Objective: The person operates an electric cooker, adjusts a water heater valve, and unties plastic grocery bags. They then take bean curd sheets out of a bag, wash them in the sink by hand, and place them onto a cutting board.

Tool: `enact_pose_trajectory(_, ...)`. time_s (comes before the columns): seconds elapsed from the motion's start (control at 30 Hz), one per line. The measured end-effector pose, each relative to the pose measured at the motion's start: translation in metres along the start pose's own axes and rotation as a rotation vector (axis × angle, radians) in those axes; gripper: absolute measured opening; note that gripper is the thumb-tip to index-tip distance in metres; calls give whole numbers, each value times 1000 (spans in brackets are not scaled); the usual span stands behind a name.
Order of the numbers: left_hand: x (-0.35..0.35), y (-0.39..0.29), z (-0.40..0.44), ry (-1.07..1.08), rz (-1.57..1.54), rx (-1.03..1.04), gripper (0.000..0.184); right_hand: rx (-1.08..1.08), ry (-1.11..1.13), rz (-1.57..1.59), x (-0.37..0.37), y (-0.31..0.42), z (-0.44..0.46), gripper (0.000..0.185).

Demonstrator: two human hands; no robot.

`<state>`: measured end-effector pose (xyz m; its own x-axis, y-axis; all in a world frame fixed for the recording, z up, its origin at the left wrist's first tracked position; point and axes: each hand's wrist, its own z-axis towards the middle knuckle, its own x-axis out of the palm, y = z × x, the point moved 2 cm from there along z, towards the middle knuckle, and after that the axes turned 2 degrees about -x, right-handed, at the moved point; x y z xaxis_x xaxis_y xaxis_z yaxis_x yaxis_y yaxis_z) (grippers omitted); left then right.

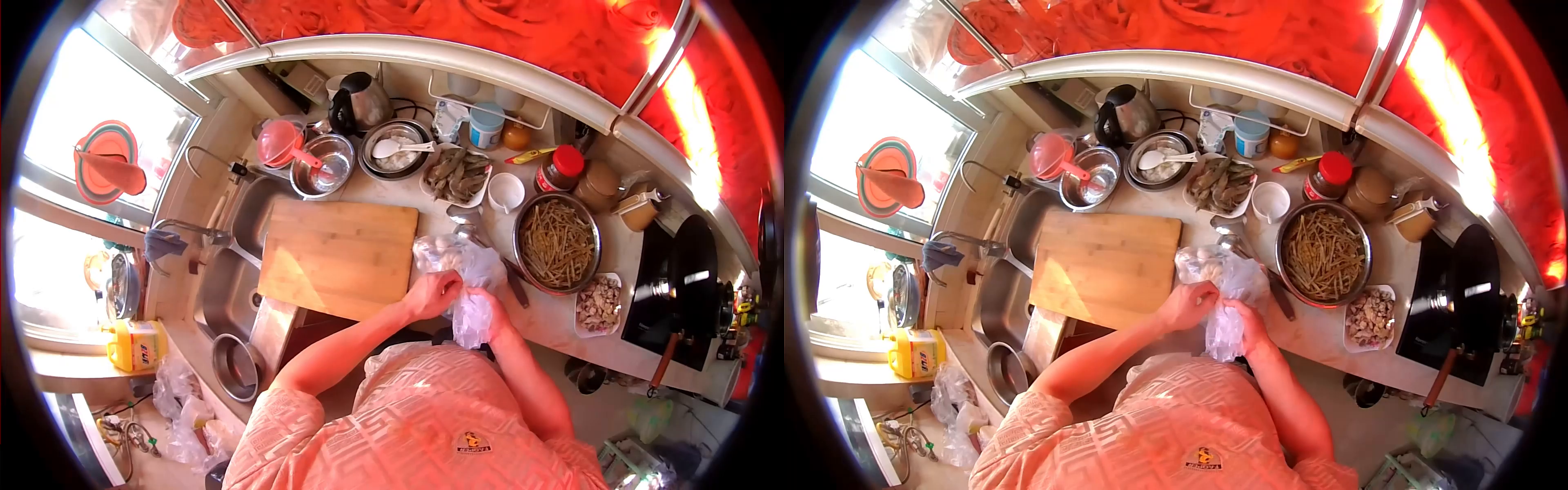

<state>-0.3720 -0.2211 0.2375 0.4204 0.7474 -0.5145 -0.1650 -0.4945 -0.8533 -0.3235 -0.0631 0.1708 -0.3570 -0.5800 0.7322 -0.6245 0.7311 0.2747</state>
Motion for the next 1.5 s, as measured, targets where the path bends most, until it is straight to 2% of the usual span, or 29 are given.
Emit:
enact_pose_trajectory(0.07, -3, -5, 0, -5, -39, 15, 14, 124, 266, 141, 0, 6, -1, 19)
enact_pose_trajectory(0.1, -4, -7, 0, -9, -67, 21, 14, 122, 259, 136, -3, 7, -2, 19)
enact_pose_trajectory(0.17, -5, -10, 2, -20, -62, 25, 12, 132, 89, 17, 24, 17, -17, 21)
enact_pose_trajectory(0.57, -9, -23, 24, 56, -204, 143, 10, 155, 173, -153, 29, 45, -33, 30)
enact_pose_trajectory(0.63, -10, -23, 28, 210, -157, 45, 15, 149, 155, -221, 33, 47, -36, 32)
enact_pose_trajectory(0.7, -9, -25, 30, 200, -181, 75, 14, 21, -30, -455, 40, 54, -44, 35)
enact_pose_trajectory(0.73, -9, -26, 31, 189, -200, 103, 14, 18, -32, -456, 39, 62, -46, 35)
enact_pose_trajectory(0.8, -3, -22, 30, 188, -229, 90, 14, -359, -194, -1433, 35, 91, -53, 41)
enact_pose_trajectory(0.83, 0, -21, 30, 188, -256, 74, 14, -355, -196, -1434, 53, 93, -65, 41)
enact_pose_trajectory(0.9, 3, -21, 30, 207, -230, 74, 15, -681, -293, -1763, 116, 92, -105, 54)
enact_pose_trajectory(0.93, 5, -21, 31, 223, -199, 77, 15, -758, -227, -1909, 126, 86, -108, 49)
enact_pose_trajectory(0.97, 6, -21, 33, 232, -201, 79, 15, -754, -238, -1907, 124, 82, -105, 49)
enact_pose_trajectory(1.03, 6, -20, 39, 235, -203, 126, 16, -689, -213, -2319, 112, 74, -91, 34)
enact_pose_trajectory(1.07, 5, -21, 41, 255, -190, 91, 16, -611, -194, -2312, 104, 75, -83, 23)
enact_pose_trajectory(1.1, 3, -22, 42, 255, -191, 89, 16, -608, -193, -2313, 97, 76, -76, 23)
enact_pose_trajectory(1.2, 0, -24, 38, 228, -132, 97, 16, -827, -224, -2036, 85, 77, -68, 13)
enact_pose_trajectory(1.23, 0, -24, 37, 206, -147, 93, 16, -826, -223, -2037, 80, 78, -65, 13)
enact_pose_trajectory(1.3, 3, -22, 35, 185, -164, 85, 17, -669, -253, -1869, 68, 80, -59, 14)
enact_pose_trajectory(1.4, 12, -9, 37, 182, -325, 38, 19, -543, -224, -1769, 61, 84, -57, 14)
enact_pose_trajectory(1.43, 12, -6, 39, 239, -413, -32, 19, -542, -224, -1767, 64, 83, -59, 14)
enact_pose_trajectory(1.5, 11, -1, 43, 297, -500, -105, 20, -890, -118, -1819, 81, 80, -68, 13)
